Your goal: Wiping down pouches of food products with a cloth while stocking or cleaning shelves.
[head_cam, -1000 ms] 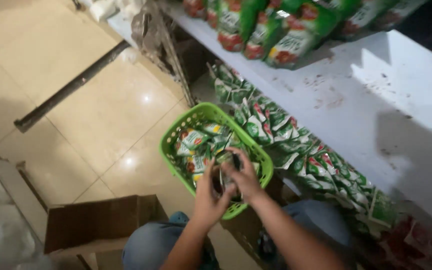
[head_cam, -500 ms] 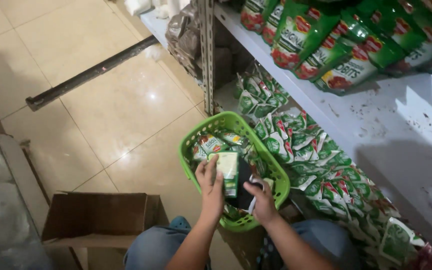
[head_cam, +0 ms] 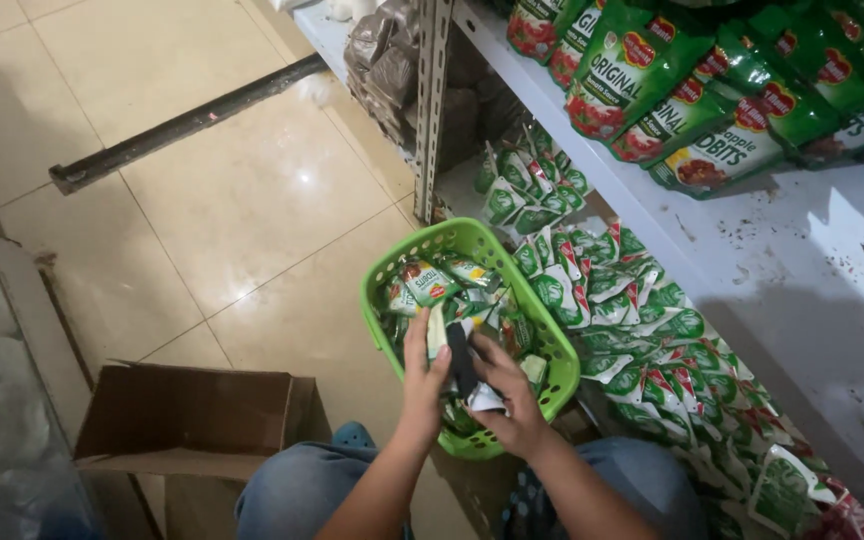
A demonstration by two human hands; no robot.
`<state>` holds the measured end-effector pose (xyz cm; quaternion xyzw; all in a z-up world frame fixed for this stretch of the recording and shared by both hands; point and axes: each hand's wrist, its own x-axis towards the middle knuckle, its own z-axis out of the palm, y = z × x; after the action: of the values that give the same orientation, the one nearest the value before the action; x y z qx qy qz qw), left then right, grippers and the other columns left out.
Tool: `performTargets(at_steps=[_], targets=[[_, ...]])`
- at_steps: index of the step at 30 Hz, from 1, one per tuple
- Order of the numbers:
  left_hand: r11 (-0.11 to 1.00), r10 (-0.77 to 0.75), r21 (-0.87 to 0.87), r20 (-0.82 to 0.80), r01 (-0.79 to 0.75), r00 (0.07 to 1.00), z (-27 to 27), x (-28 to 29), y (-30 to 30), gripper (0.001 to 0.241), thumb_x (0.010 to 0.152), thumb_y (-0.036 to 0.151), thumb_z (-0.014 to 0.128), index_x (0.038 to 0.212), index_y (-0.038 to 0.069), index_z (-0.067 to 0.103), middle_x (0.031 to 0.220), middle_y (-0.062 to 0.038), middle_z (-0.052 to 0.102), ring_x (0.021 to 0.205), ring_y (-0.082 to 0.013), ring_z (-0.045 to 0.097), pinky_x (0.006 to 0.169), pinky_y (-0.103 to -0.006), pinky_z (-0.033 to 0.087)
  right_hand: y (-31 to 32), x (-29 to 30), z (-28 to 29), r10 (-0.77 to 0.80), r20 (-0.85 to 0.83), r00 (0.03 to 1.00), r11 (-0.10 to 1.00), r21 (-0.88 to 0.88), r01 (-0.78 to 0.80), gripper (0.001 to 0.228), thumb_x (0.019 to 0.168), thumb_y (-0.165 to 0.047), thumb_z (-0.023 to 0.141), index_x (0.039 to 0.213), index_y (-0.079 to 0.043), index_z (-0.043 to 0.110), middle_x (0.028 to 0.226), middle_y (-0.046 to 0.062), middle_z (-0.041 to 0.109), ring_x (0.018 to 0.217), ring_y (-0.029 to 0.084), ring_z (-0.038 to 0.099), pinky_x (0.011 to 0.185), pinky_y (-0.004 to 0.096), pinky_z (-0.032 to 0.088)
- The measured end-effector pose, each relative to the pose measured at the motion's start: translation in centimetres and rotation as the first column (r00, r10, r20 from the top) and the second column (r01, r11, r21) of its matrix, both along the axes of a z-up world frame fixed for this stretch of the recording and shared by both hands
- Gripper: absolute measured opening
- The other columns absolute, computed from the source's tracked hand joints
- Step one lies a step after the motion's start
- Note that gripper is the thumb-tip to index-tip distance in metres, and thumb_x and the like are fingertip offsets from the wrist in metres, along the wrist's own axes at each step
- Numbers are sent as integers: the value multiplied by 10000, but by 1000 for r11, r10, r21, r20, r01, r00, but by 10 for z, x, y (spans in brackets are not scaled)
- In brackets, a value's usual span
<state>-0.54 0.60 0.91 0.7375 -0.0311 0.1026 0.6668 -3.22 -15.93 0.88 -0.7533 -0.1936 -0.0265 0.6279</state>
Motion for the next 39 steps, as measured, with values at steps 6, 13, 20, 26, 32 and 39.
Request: performTargets(at_steps=[6, 13, 20, 26, 32, 39], targets=[[677, -339, -729, -192, 97, 921, 23, -2, 4, 879, 847, 237, 669, 1625, 123, 275, 1594, -119, 368, 1385, -276, 427, 1141, -380, 342, 7, -18, -4, -14, -95, 995, 995, -95, 5, 722, 963, -388, 617, 1501, 53, 424, 1493, 209, 541, 1394, 313, 535, 1162, 400, 369], [670, -419, -720, -168, 179, 892, 1, -11, -10, 1002, 664, 103, 541, 1638, 140, 310, 1661, -52, 348, 1449, -195, 390, 1130, -310, 337, -4, 8, -48, -153, -132, 979, 983, -122, 137, 646, 1069, -432, 472, 1526, 23, 436, 1532, 198, 526, 1421, 282, 492, 1167, 384, 356], [432, -486, -901, -200, 35, 851, -46, -6, -26, 702, 789, 176, 540, 1479, 50, 518, 1333, -103, 633, 1206, -237, 608, 1034, -329, 480, -2, 3, -54, -161, 50, 986, 978, -124, 166, 597, 1074, -366, 408, 1479, 62, 506, 1573, 259, 488, 1512, 393, 411, 1255, 451, 256], [247, -481, -948, -299, -200, 824, -86, -1, -7, 530, 955, 410, 465, 1290, 24, 604, 1166, -155, 703, 1059, -300, 680, 974, -413, 530, 34, -11, 59, 109, 235, 966, 981, -181, -67, 597, 1073, -339, 361, 1496, 61, 493, 1606, 256, 446, 1577, 396, 348, 1314, 467, 220], [310, -517, -941, -289, -138, 806, -46, 1, -5, 578, 813, 226, 495, 1377, 115, 551, 1226, -86, 680, 1117, -268, 662, 1004, -429, 516, 13, 14, -7, -13, -35, 999, 1000, -9, 13, 604, 985, -261, 422, 1468, 81, 541, 1562, 222, 543, 1541, 366, 417, 1318, 467, 174], [271, -529, -944, -311, -190, 790, -70, -3, -5, 596, 861, 226, 510, 1437, 71, 529, 1285, -110, 655, 1178, -288, 627, 1080, -459, 482, 22, 1, 30, -79, 124, 989, 986, -139, 97, 519, 989, -213, 447, 1395, 83, 577, 1495, 227, 591, 1534, 368, 444, 1329, 503, 182]])
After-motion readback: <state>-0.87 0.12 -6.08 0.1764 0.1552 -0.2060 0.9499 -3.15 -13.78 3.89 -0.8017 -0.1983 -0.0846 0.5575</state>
